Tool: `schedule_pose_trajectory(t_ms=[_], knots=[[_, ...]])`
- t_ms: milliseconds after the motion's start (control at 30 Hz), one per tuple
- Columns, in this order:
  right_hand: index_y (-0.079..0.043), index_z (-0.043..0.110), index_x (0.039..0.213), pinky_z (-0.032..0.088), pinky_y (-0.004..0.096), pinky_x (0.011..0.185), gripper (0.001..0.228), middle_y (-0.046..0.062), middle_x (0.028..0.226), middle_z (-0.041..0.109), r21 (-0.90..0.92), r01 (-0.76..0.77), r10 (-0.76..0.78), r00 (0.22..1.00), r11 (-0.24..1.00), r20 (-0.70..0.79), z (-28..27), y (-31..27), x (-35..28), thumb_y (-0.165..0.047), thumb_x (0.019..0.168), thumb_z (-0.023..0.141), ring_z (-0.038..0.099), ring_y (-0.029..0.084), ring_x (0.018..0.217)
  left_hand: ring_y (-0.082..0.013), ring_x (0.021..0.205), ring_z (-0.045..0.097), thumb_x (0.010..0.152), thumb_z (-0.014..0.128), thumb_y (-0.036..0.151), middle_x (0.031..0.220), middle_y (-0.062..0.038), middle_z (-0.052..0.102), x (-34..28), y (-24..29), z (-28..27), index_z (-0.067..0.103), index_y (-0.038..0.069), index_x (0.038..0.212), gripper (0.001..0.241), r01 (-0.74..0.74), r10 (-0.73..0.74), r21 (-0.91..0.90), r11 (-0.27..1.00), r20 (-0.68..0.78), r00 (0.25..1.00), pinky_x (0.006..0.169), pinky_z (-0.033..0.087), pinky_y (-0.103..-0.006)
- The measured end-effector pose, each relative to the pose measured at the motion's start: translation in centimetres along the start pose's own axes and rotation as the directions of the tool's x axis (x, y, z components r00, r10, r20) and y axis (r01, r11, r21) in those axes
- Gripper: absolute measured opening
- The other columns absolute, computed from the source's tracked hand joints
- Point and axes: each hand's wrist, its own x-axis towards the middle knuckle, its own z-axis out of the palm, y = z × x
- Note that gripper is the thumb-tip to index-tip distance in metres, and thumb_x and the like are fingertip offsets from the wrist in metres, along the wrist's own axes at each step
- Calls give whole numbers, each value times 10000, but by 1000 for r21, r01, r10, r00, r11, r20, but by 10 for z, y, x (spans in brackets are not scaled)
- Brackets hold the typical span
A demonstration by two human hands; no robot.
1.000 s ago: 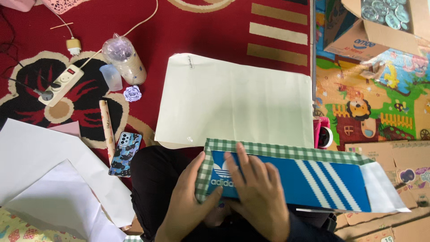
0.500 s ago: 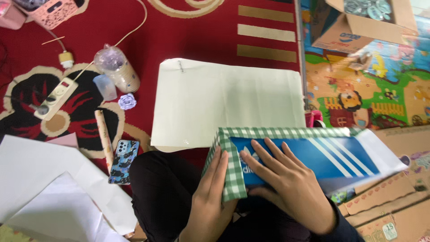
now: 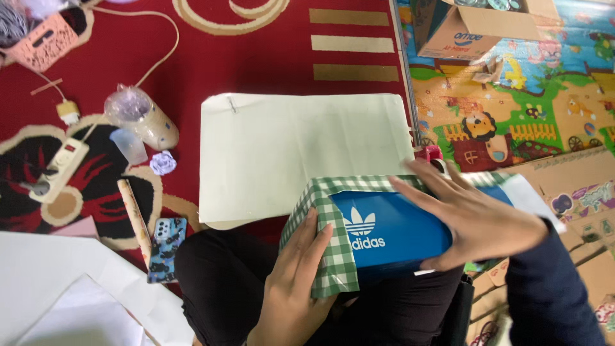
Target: The person wraps a blue shoe box with green checkered and patterned paper by folding the paper around the box and applying tape to the edges.
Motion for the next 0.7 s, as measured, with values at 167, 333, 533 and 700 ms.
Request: schedule_pose_trajectory(t_ms=[167, 333, 533, 700], knots=[[-368, 197, 1612, 351, 568, 1022, 1307, 213, 1559, 279, 77, 13, -23, 991, 997, 133, -15, 4, 22, -703, 592, 941, 356, 448, 1369, -394, 1458, 438, 778, 740, 120, 1603, -217, 374, -7, -7, -17, 358, 158, 1539, 852, 174, -179, 59, 983, 80, 981, 1128, 439, -441], [-312, 353, 1559, 374, 637, 1061, 1260, 254, 1471, 411, -195, 140, -184, 955, 971, -231, -73, -32, 33, -773, 509, 877, 440, 452, 1333, -336, 1419, 551, 790, 806, 252, 1531, -204, 499, 23, 26, -75, 499, 106, 1428, 723, 128, -115, 149, 980, -95, 989, 1156, 474, -377], [-325, 291, 1588, 308, 667, 1103, 1284, 294, 1479, 370, -313, 77, -179, 933, 947, -311, -77, -37, 89, -758, 520, 858, 381, 460, 1371, -325, 1308, 630, 902, 695, 134, 1412, -221, 586, 32, 1, -86, 546, 3, 1340, 481, 129, -54, 247, 960, -287, 956, 1112, 507, -374], [-355, 246, 1602, 301, 613, 1062, 1169, 244, 1492, 328, -142, 9, -33, 986, 990, -163, -52, -28, 127, -757, 644, 781, 339, 465, 1346, -325, 1268, 628, 970, 655, 174, 1391, -196, 606, 47, -6, -97, 555, -1, 1345, 426, 121, -19, 398, 909, -251, 968, 1049, 528, -414]])
